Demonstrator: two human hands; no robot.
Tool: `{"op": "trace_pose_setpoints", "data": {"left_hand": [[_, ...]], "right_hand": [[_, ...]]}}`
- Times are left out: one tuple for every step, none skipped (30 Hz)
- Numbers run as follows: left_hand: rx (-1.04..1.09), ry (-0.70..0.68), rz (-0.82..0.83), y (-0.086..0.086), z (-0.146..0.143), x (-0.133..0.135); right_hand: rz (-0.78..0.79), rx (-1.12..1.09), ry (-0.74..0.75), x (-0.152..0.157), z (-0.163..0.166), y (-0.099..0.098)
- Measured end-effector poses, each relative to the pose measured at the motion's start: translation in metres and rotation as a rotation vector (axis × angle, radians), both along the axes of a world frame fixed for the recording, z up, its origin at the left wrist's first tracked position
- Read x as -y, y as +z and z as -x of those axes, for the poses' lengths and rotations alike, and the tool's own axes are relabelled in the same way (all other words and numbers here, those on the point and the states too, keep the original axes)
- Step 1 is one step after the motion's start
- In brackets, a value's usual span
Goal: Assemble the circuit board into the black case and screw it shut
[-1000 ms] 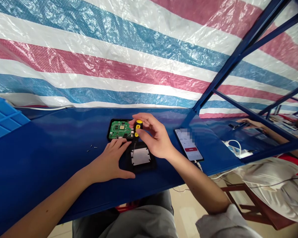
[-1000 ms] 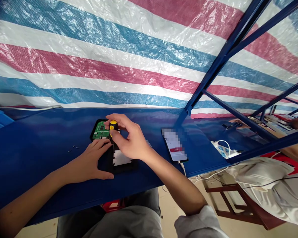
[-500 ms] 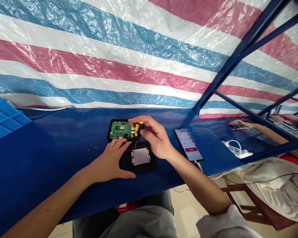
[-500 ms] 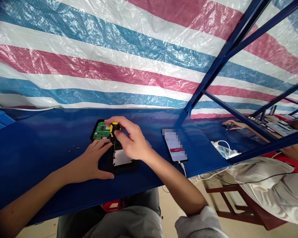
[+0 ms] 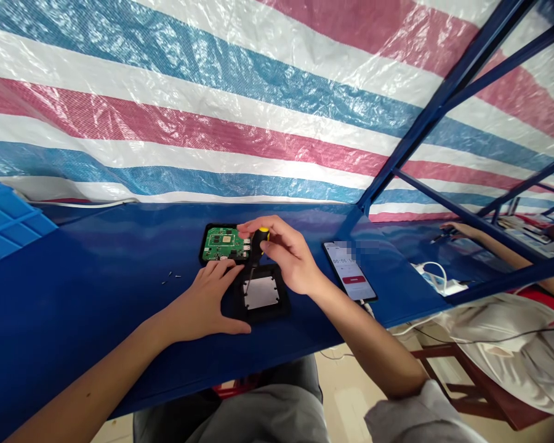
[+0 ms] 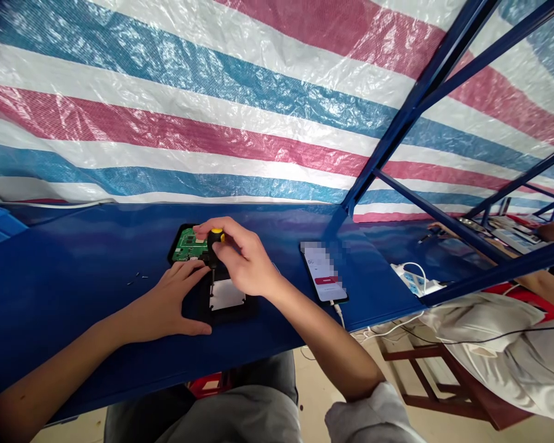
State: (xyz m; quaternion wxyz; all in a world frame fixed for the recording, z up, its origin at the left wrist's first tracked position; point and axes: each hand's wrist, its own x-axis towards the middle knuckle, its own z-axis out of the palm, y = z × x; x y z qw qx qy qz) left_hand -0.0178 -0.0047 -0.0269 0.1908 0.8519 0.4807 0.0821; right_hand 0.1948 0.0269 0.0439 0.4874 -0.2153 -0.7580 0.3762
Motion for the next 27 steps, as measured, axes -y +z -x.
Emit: {"op": "trace_pose_setpoints", "data": {"left_hand": [[0.002,0.000,-0.004,0.000,0.000,0.000],[0.005,0.002,-0.009,-0.001,0.000,0.000],[0.006,0.005,-0.017,-0.002,0.001,-0.001],[0.005,0.007,-0.024,-0.003,0.001,-0.001],[0.004,0.008,-0.031,-0.005,0.002,-0.002],[0.003,0.008,-0.037,-0.006,0.002,-0.002],[0.003,0.006,-0.043,-0.008,0.003,-0.003],[0.007,0.003,-0.048,-0.009,0.003,-0.003],[0.014,0.002,-0.053,-0.011,0.004,-0.003],[0.021,0.000,-0.056,-0.012,0.004,-0.003],[0.027,-0.002,-0.057,-0.012,0.004,-0.003],[0.028,-0.003,-0.055,-0.012,0.004,-0.003],[0.024,-0.003,-0.048,-0.011,0.004,-0.003],[0.015,-0.001,-0.036,-0.009,0.003,-0.003],[0.002,0.002,-0.018,-0.007,0.002,-0.002],[-0.013,0.008,0.001,-0.005,0.002,-0.002],[-0.027,0.013,0.018,-0.002,0.001,-0.001],[-0.037,0.015,0.031,0.000,0.000,-0.001],[-0.044,0.018,0.040,0.001,0.000,0.000],[-0.046,0.022,0.044,0.002,-0.001,0.000],[-0.045,0.025,0.044,0.003,-0.001,0.000],[-0.039,0.028,0.041,0.002,-0.001,0.000],[-0.029,0.030,0.034,0.002,-0.001,0.000],[-0.016,0.028,0.021,0.001,0.000,0.000],[-0.001,0.023,0.004,-0.001,0.000,0.000],[0.012,0.014,-0.012,-0.002,0.001,-0.001],[0.022,0.005,-0.024,-0.003,0.001,-0.001]], "right_hand": [[-0.049,0.019,-0.046,0.000,0.000,0.002],[-0.101,0.032,-0.091,0.000,0.000,0.004],[-0.142,0.042,-0.126,0.000,0.001,0.005],[-0.163,0.052,-0.147,0.001,0.001,0.006],[-0.162,0.057,-0.150,0.001,0.002,0.007],[-0.140,0.055,-0.133,0.001,0.003,0.007],[-0.109,0.044,-0.102,0.001,0.003,0.007],[-0.076,0.028,-0.064,0.002,0.004,0.006],[-0.046,0.011,-0.027,0.002,0.004,0.005],[-0.029,-0.007,0.004,0.002,0.004,0.004],[-0.028,-0.017,0.021,0.002,0.003,0.003],[-0.044,-0.016,0.014,0.002,0.003,0.003],[-0.073,-0.006,-0.012,0.002,0.002,0.004],[-0.107,0.009,-0.047,0.001,0.002,0.005],[-0.137,0.025,-0.077,0.001,0.001,0.006],[-0.155,0.043,-0.093,0.001,0.001,0.008],[-0.161,0.057,-0.092,0.001,0.000,0.009],[-0.159,0.063,-0.077,0.001,0.000,0.011],[-0.156,0.065,-0.060,0.001,0.000,0.012],[-0.156,0.068,-0.055,0.001,0.000,0.013],[-0.163,0.070,-0.069,0.002,0.000,0.013],[-0.174,0.072,-0.098,0.002,0.001,0.014],[-0.185,0.070,-0.130,0.002,0.002,0.014],[-0.187,0.067,-0.155,0.002,0.002,0.013],[-0.176,0.058,-0.168,0.002,0.003,0.012],[-0.153,0.043,-0.163,0.002,0.003,0.011],[-0.120,0.024,-0.138,0.002,0.003,0.010]]}}
